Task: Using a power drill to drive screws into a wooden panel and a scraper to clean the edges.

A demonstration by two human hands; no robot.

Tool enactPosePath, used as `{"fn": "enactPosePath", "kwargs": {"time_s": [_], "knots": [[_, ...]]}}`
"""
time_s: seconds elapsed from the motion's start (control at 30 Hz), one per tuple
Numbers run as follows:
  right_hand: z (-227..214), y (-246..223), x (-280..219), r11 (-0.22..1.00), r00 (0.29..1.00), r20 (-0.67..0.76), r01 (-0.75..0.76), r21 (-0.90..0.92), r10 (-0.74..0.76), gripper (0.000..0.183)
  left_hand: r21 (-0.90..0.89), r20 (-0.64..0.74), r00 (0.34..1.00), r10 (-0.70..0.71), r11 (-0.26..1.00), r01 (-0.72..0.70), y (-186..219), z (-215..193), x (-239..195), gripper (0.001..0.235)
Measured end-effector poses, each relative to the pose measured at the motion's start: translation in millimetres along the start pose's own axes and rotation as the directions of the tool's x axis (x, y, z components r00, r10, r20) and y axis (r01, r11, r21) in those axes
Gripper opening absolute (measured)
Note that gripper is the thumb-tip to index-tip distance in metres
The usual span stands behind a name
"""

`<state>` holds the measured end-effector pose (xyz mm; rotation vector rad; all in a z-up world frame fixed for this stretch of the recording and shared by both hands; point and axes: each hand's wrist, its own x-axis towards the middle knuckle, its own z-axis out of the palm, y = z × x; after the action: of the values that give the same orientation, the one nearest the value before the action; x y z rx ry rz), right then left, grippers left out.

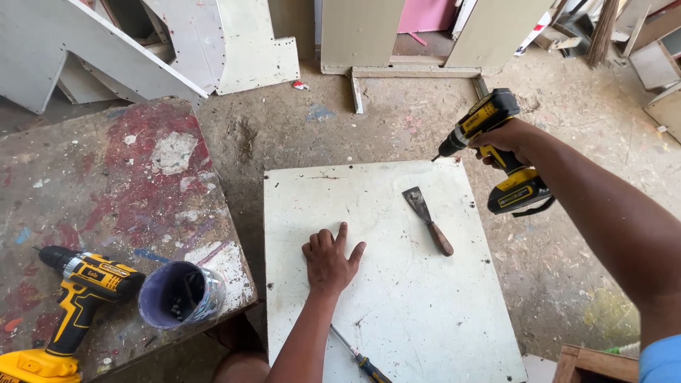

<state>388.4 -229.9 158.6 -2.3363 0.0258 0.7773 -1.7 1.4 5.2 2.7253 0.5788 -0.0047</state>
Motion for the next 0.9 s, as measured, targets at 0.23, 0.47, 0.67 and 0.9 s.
{"fn": "enactPosePath", "kwargs": {"time_s": [0.23,0.47,0.67,0.9], "knots": [[-16.7,-4.6,-26.2,0.914,0.989,0.120,0.128,-0.386,-0.089,0.051,0.027,-0.174,0.985,0.020,1.000,-0.016,-5.3,21.4,4.6,0.073],[-35.8,-8.4,2.9,0.738,0.979,0.206,0.135,-0.661,0.005,0.038,0.076,-0.348,0.936,0.062,0.996,-0.038,-6.6,34.3,2.0,0.069],[-12.1,-68.4,26.9,0.608,0.962,0.258,0.260,-0.750,-0.093,0.041,0.013,-0.019,1.000,-0.003,1.000,0.004,1.2,2.6,1.1,0.074],[7.3,-91.8,19.2,0.913,0.979,0.190,0.005,-0.408,0.079,0.055,0.007,0.005,1.000,-0.009,1.000,0.009,-2.8,6.5,5.2,0.077]]}}
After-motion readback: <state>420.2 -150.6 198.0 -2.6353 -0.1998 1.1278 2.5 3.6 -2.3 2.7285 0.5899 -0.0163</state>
